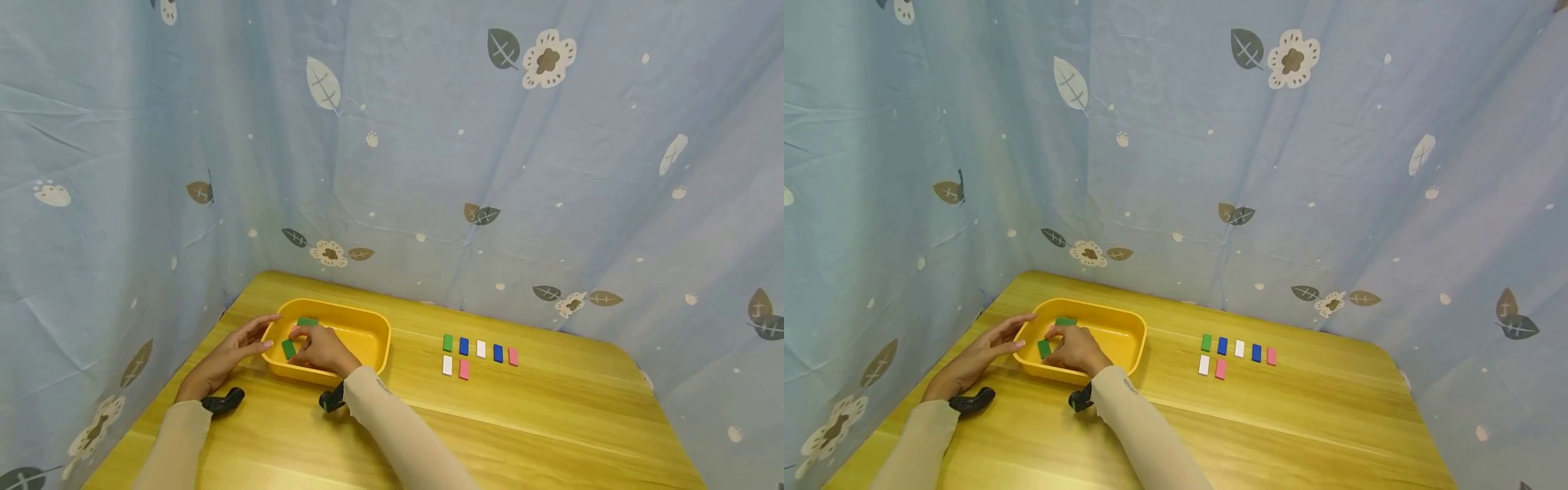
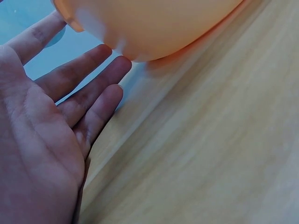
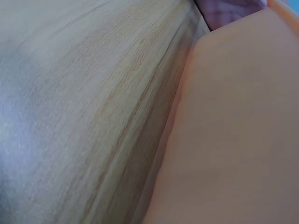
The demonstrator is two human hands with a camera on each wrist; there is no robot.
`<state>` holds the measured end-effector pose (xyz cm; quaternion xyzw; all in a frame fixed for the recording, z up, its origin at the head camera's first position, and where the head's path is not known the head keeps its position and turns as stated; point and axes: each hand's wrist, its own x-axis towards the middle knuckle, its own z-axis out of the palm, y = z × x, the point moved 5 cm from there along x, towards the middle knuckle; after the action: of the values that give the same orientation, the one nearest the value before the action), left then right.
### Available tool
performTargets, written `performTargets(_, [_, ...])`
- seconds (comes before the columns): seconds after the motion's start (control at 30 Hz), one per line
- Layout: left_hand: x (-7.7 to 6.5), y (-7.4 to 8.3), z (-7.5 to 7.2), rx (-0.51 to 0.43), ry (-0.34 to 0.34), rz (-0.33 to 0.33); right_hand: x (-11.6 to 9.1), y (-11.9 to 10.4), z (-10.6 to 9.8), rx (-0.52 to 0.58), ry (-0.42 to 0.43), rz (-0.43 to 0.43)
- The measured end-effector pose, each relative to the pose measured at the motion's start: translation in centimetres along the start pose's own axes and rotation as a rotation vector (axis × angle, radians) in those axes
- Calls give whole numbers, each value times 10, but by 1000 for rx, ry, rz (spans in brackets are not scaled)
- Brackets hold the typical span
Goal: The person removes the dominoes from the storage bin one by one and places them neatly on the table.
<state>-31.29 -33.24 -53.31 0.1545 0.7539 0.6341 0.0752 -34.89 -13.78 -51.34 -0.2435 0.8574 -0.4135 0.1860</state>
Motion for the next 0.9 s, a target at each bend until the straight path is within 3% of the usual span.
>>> performTargets(0.4, [-2, -1, 1, -3, 4, -3, 1, -3, 0, -109, 10, -30])
performTargets(0.67, [-1, -1, 1, 26, -2, -10, -2, 2, -7, 85, 63, -3])
performTargets(0.9, [-1, 0, 1, 19, -1, 3, -10, -5, -22, 117, 71, -43])
